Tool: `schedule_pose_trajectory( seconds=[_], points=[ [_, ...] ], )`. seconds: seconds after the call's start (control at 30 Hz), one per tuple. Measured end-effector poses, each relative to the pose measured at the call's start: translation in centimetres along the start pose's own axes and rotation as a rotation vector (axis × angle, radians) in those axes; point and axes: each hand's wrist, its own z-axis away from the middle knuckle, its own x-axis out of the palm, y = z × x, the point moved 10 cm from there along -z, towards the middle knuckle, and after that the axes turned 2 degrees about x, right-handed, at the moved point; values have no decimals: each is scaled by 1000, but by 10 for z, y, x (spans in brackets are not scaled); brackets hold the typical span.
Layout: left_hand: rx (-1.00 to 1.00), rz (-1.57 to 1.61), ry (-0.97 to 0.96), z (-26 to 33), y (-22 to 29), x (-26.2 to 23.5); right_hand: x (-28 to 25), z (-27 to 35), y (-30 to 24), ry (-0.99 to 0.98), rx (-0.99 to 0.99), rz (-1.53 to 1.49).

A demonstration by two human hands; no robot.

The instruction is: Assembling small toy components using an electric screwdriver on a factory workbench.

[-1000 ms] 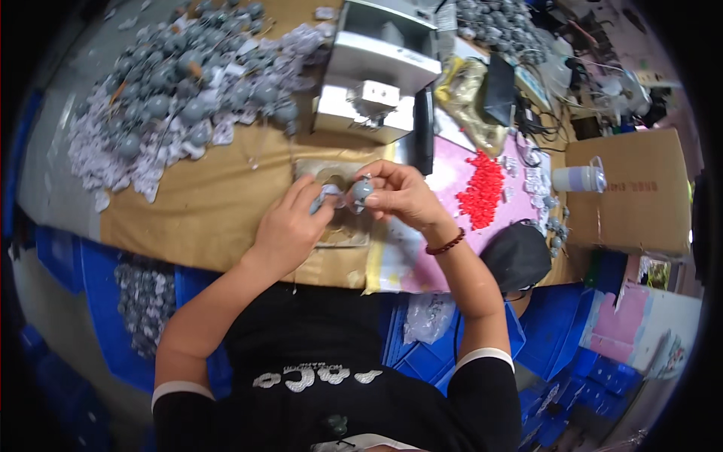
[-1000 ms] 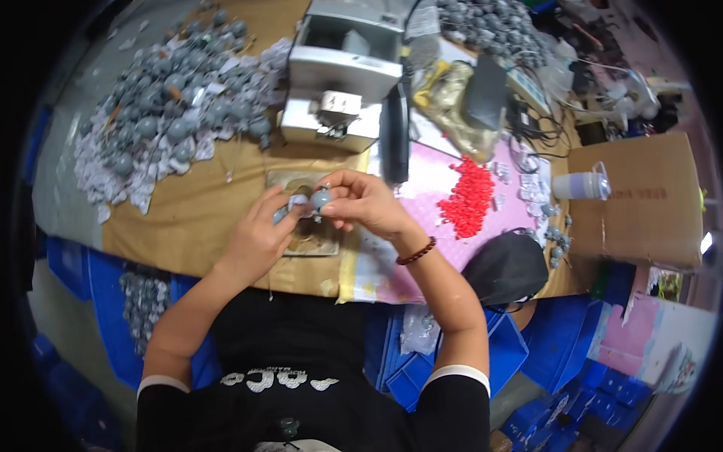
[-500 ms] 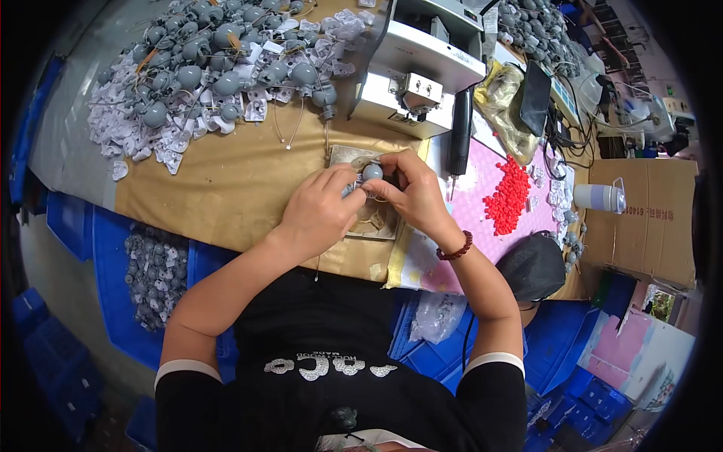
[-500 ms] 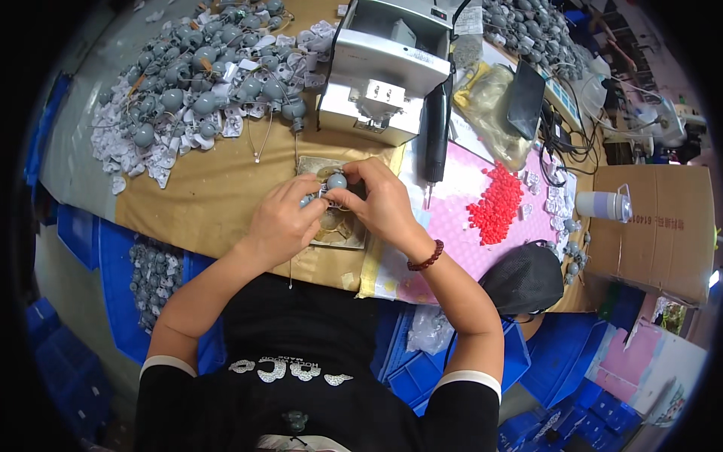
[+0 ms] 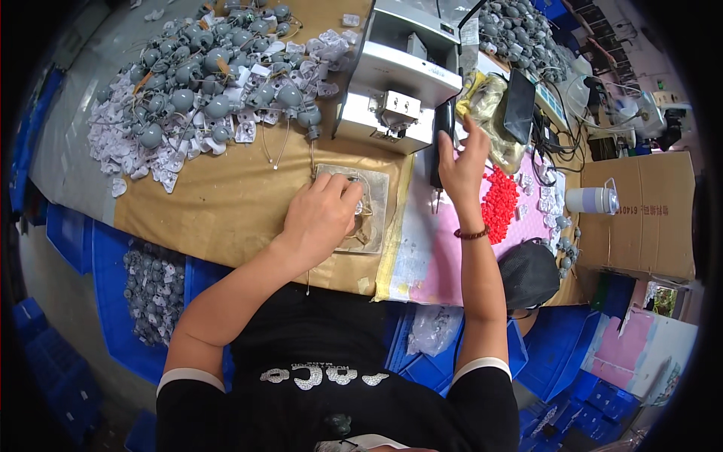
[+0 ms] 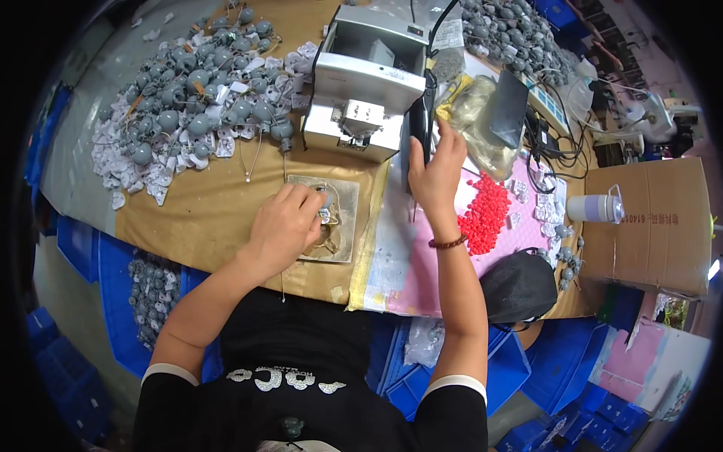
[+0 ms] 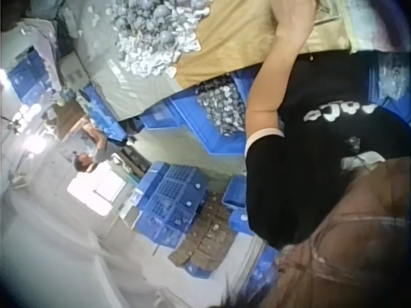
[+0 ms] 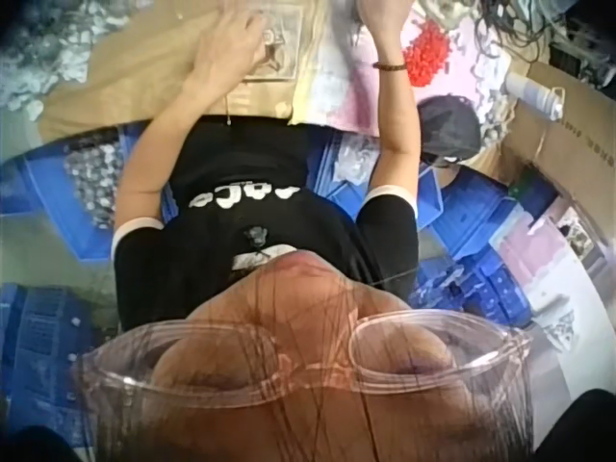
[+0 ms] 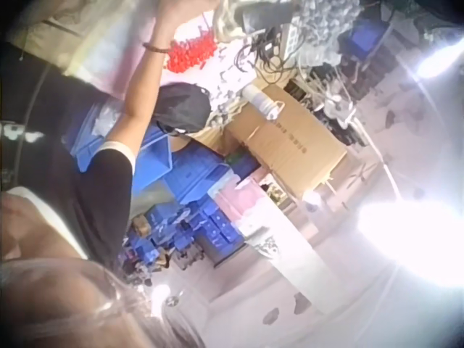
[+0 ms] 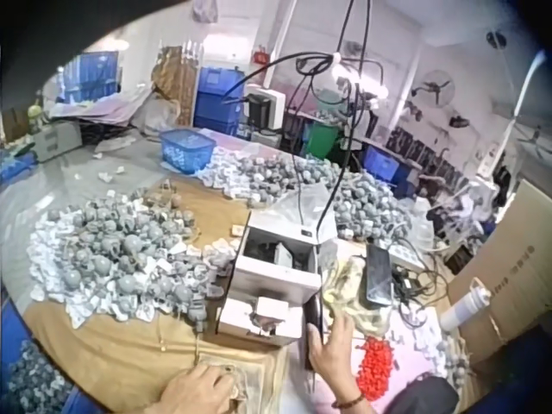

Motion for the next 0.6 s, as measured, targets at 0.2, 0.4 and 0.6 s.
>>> schedule_pose_trajectory(
  seconds=[0.2, 0.4, 0.6],
  points=[
    [17, 35, 77, 2, 2, -4, 51, 11, 77, -301, 534, -353],
    [-24, 88, 91, 4, -3, -5, -78, -22, -47, 375, 116, -802],
    [-52, 142, 108, 3, -6, -8, -49, -78, -108, -36, 38, -1191]
  ],
)
